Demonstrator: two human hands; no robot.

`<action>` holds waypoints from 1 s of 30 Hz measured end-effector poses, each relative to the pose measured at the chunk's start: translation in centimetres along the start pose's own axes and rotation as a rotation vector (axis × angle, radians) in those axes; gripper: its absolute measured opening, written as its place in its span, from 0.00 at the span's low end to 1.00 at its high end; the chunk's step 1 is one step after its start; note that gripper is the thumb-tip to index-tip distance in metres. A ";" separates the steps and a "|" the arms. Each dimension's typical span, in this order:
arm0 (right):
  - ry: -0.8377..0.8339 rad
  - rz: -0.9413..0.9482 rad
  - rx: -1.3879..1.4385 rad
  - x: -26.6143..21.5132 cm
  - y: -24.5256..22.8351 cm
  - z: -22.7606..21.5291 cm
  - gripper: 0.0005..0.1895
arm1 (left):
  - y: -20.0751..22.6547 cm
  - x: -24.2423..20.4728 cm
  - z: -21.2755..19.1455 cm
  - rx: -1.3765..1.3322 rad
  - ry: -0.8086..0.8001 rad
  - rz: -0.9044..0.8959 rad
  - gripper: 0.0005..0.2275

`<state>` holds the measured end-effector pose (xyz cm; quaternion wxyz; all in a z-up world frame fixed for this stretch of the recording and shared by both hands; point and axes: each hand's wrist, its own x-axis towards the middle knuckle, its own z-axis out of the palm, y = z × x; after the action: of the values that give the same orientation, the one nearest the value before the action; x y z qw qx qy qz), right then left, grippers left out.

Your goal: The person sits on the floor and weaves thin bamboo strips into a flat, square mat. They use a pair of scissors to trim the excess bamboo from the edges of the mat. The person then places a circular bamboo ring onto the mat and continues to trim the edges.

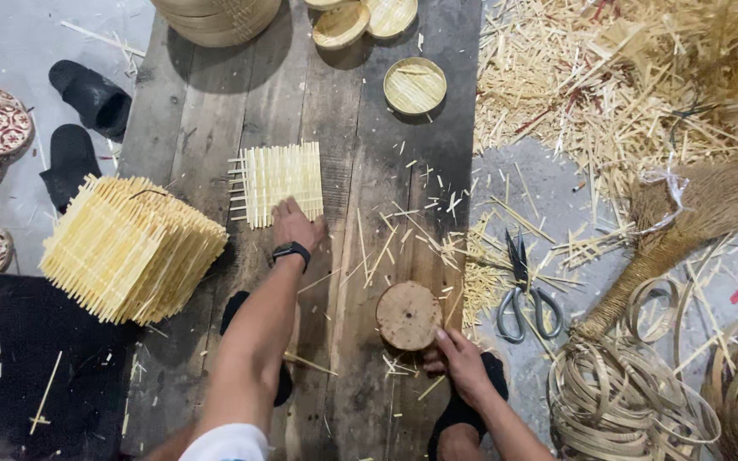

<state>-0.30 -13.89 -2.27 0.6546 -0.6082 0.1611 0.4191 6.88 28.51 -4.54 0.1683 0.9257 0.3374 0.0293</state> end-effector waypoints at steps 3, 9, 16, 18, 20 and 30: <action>-0.032 0.009 0.012 0.3 2.2 -1.9 0.19 | 0.2 1.3 0.3 0.062 -0.058 -0.028 0.37; -0.066 -0.041 -0.043 0.5 3.9 -2.8 0.19 | 0.2 1.4 1.5 0.156 -0.178 0.133 0.18; 0.015 -0.176 0.096 -0.2 1.6 -2.6 0.21 | 1.8 -7.5 -6.1 -0.119 0.238 0.732 0.15; 0.040 -0.280 0.142 -0.3 -0.1 -2.8 0.26 | 3.0 -11.4 -5.6 -0.115 -0.017 0.735 0.04; -0.027 -0.296 0.231 -0.2 -2.2 -3.1 0.27 | 2.0 -15.8 -5.1 -0.047 -0.147 1.078 0.07; 0.094 -0.274 -0.132 0.4 -3.0 -1.4 0.13 | 0.8 -23.5 -4.5 0.012 -0.311 1.303 0.27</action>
<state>2.63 -14.79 -0.89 0.6561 -0.6850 0.0794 0.3066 -11.44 14.35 1.33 0.1577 0.9346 -0.3186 -0.0107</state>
